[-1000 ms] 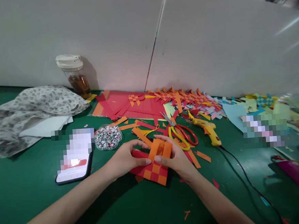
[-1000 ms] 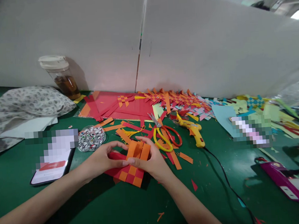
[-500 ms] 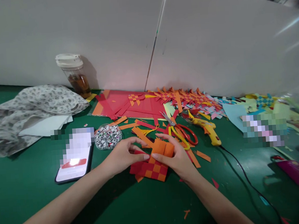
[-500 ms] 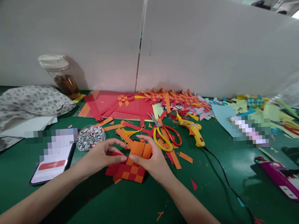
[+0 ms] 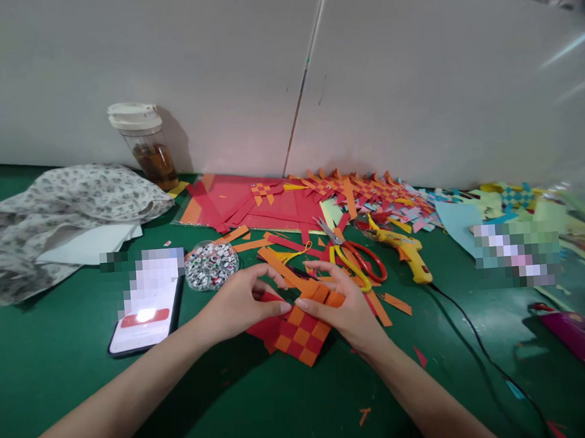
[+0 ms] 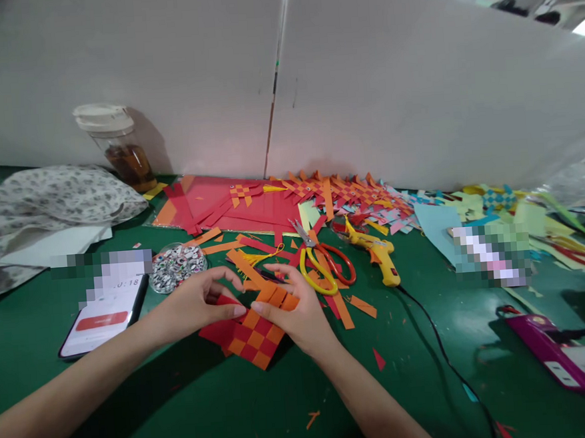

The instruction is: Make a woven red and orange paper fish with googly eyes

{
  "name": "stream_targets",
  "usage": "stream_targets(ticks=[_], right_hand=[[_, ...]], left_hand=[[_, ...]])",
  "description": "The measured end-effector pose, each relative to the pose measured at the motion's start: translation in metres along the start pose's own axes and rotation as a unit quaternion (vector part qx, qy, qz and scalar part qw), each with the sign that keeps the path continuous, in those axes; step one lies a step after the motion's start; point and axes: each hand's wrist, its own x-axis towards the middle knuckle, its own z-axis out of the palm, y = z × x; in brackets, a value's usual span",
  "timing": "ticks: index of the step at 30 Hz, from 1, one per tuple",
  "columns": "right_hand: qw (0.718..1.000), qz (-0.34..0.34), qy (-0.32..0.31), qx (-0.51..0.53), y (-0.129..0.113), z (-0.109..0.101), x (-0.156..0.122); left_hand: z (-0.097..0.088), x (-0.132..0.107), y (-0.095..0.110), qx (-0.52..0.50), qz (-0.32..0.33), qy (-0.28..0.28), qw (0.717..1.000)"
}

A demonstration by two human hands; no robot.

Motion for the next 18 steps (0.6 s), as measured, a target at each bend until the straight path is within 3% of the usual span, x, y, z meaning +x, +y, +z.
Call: stream_targets(ticks=[12, 15, 18], right_hand=[[1.000, -0.014, 0.002, -0.022, 0.001, -0.002, 0.003], [1.000, -0.016, 0.008, -0.017, 0.003, -0.003, 0.003], [0.999, -0.021, 0.021, 0.011, 0.002, -0.003, 0.001]], left_hand=[[-0.003, 0.000, -0.005, -0.024, -0.001, -0.047, 0.999], [-0.006, -0.002, -0.004, 0.012, 0.005, -0.071, 0.997], [-0.011, -0.005, 0.003, 0.050, 0.019, -0.055, 0.997]])
